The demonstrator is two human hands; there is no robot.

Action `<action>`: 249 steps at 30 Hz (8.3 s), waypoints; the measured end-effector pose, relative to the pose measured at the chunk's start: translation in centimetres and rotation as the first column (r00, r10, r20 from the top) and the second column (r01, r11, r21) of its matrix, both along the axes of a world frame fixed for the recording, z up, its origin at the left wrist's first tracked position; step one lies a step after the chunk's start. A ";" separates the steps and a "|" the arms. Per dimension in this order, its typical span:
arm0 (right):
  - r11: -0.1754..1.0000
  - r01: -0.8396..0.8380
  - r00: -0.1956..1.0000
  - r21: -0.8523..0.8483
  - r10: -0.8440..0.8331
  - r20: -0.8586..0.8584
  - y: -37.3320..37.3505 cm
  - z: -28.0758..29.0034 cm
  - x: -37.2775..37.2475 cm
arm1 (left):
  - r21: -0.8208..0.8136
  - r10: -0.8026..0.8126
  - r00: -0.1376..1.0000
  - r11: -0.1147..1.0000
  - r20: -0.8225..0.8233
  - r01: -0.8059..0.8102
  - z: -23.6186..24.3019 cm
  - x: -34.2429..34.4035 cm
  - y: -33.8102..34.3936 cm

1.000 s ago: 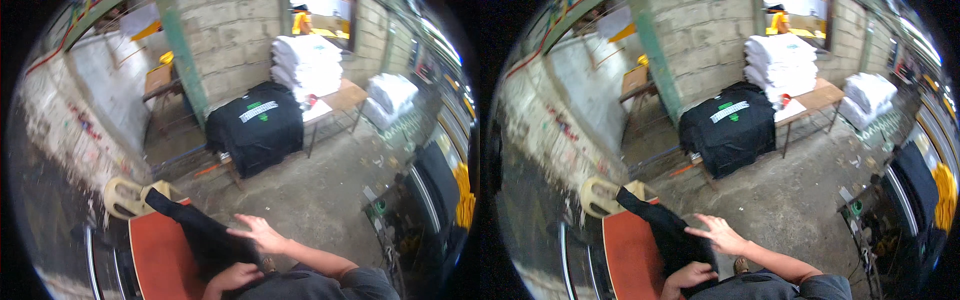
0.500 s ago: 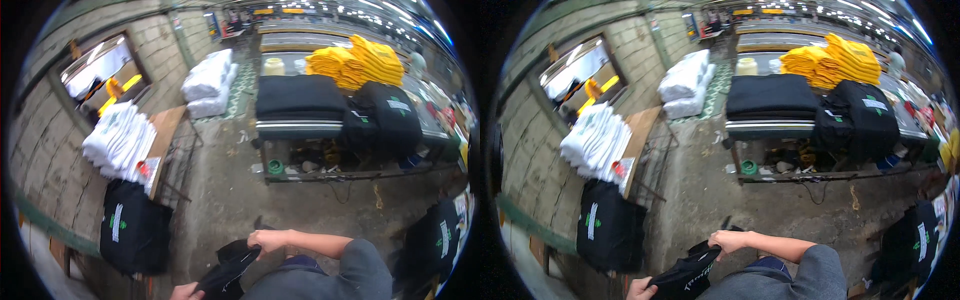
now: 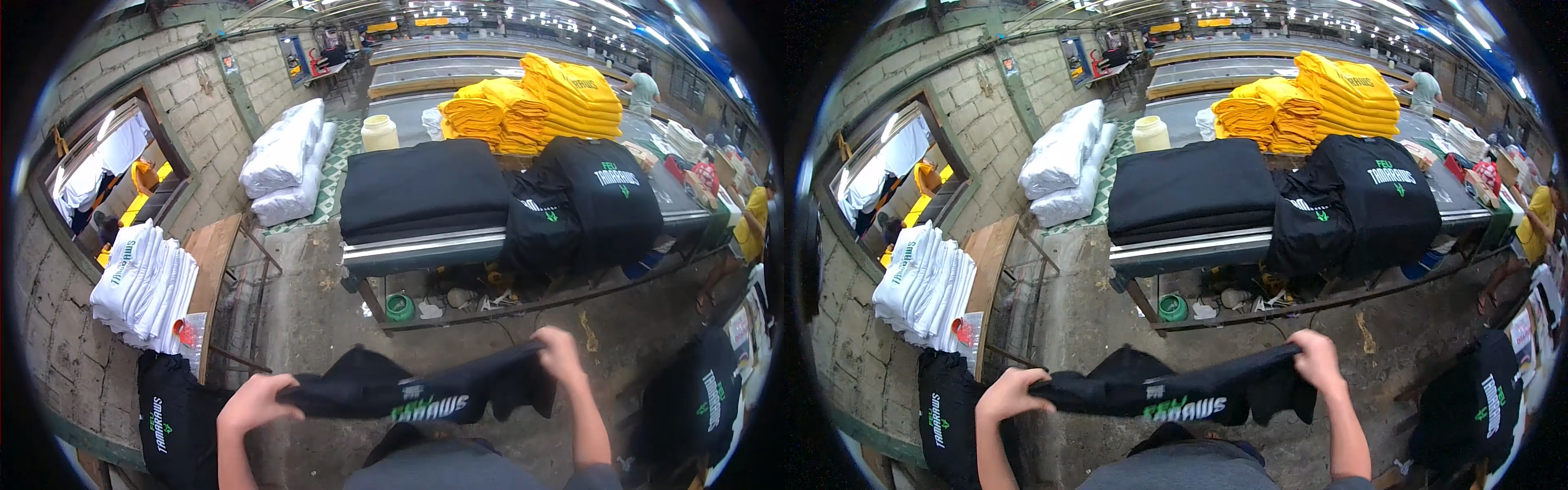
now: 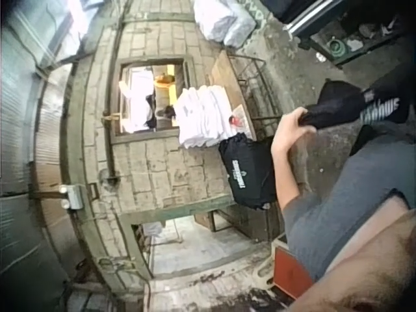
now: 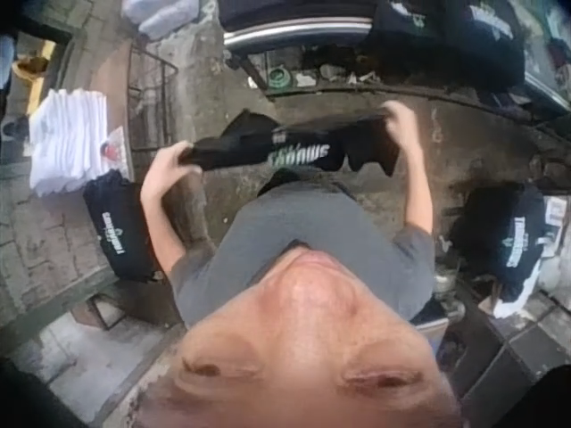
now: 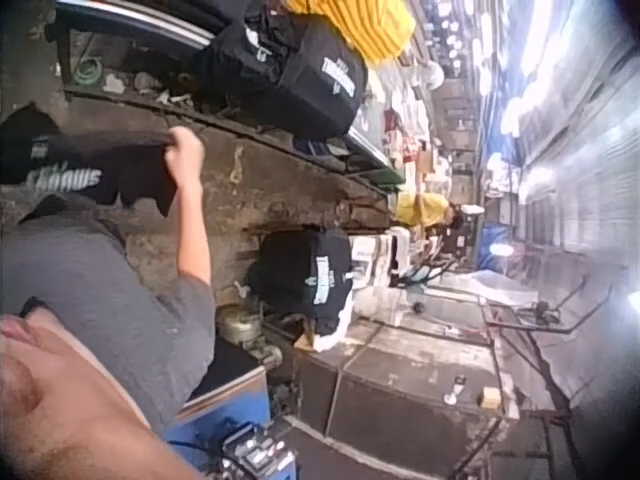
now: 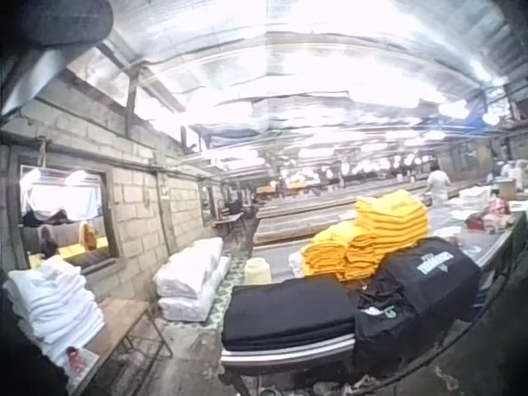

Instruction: Using a heat press machine to apply graphics to t-shirts in a workshop environment.

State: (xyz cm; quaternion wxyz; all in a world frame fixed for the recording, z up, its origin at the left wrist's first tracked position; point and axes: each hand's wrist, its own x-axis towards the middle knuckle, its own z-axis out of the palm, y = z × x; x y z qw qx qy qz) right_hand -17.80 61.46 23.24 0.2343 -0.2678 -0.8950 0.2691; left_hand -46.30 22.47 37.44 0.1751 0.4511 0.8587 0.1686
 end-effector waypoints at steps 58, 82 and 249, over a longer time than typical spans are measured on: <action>0.901 0.375 0.922 0.217 -0.338 -0.189 60.0 -7.4 -23.8 | 0.086 0.035 0.996 0.995 0.078 -0.041 -24.3 -18.5 92.5; 0.985 0.032 0.993 0.171 -0.012 -0.116 55.0 1.6 -20.8 | 0.421 -0.392 0.436 0.907 0.810 0.032 -5.0 -7.9 76.0; 0.721 -0.246 0.964 0.648 0.249 0.089 42.9 2.2 -54.5 | 0.381 0.101 0.620 0.860 -0.778 0.339 -10.0 -48.0 42.8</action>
